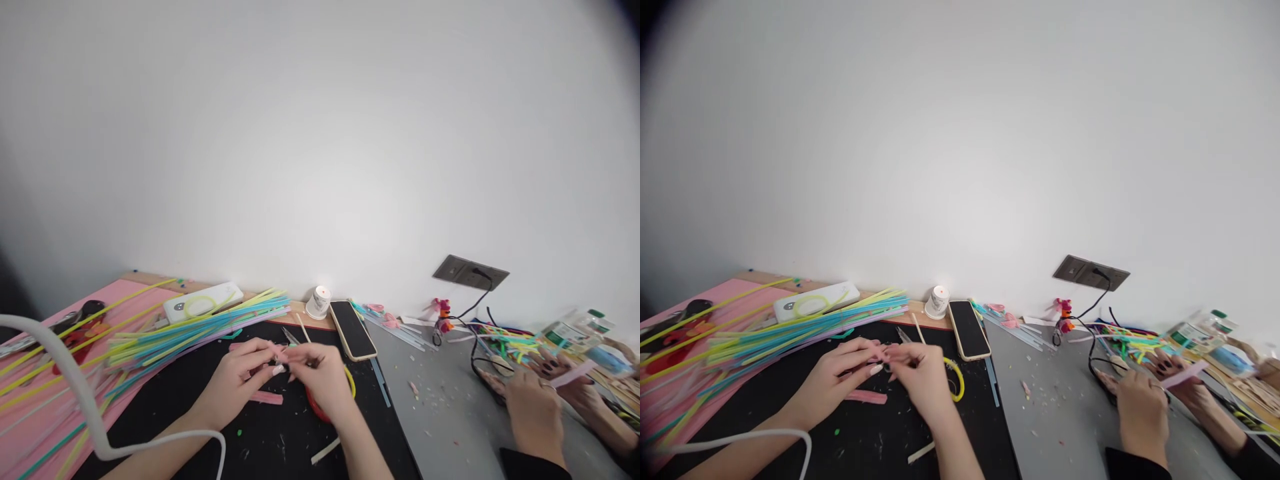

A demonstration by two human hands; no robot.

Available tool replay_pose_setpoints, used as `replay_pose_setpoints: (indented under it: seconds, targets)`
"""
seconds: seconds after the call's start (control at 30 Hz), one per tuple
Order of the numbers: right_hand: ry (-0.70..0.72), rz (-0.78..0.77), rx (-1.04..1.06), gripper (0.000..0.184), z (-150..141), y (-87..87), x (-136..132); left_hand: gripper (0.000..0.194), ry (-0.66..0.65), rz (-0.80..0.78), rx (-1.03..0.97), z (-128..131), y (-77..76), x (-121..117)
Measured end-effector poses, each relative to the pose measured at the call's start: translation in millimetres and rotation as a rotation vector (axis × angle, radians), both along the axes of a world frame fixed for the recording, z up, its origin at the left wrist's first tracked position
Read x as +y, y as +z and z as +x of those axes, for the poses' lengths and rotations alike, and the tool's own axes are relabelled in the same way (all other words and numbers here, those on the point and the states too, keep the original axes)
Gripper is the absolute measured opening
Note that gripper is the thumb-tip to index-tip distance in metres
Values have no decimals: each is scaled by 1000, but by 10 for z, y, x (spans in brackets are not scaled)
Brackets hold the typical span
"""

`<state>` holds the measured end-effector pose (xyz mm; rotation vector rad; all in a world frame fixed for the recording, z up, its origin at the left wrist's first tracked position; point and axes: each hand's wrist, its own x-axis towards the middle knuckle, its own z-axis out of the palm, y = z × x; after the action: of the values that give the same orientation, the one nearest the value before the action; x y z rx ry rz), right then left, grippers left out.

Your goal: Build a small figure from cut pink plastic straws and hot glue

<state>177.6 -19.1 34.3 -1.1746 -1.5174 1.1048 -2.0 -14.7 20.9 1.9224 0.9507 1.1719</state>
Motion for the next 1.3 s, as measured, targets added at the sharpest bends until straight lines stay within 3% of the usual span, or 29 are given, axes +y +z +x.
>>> replay_pose_setpoints:
  seconds: [0.2, 0.4, 0.53, 0.77, 0.97, 1.17, 1.3]
  targets:
    - [57, -208, 181, 15, -260, -234, -145, 27, -1, -305, -70, 49, 24, 8]
    - [18, -178, 128, 21, -227, -264, -140, 30, 139, -443, -312, 20, -67, 66]
    - [-15, -187, 157, 22, -218, -318, -118, 33, 96, -515, -408, 33, -105, 99]
    - [-75, -230, 432, 19, -182, -326, -70, 40, 45, -457, -280, 39, -175, 134]
    - [13, -271, 678, 24, -136, -276, -106, 38, 39, -386, -188, 15, -199, 163]
    - [136, -259, 751, 22, -99, -187, -133, 32, 31, -302, -102, 25, -107, 134]
    - [114, -243, 717, 21, -107, -235, -116, 33, 10, -304, -87, 37, -95, 114]
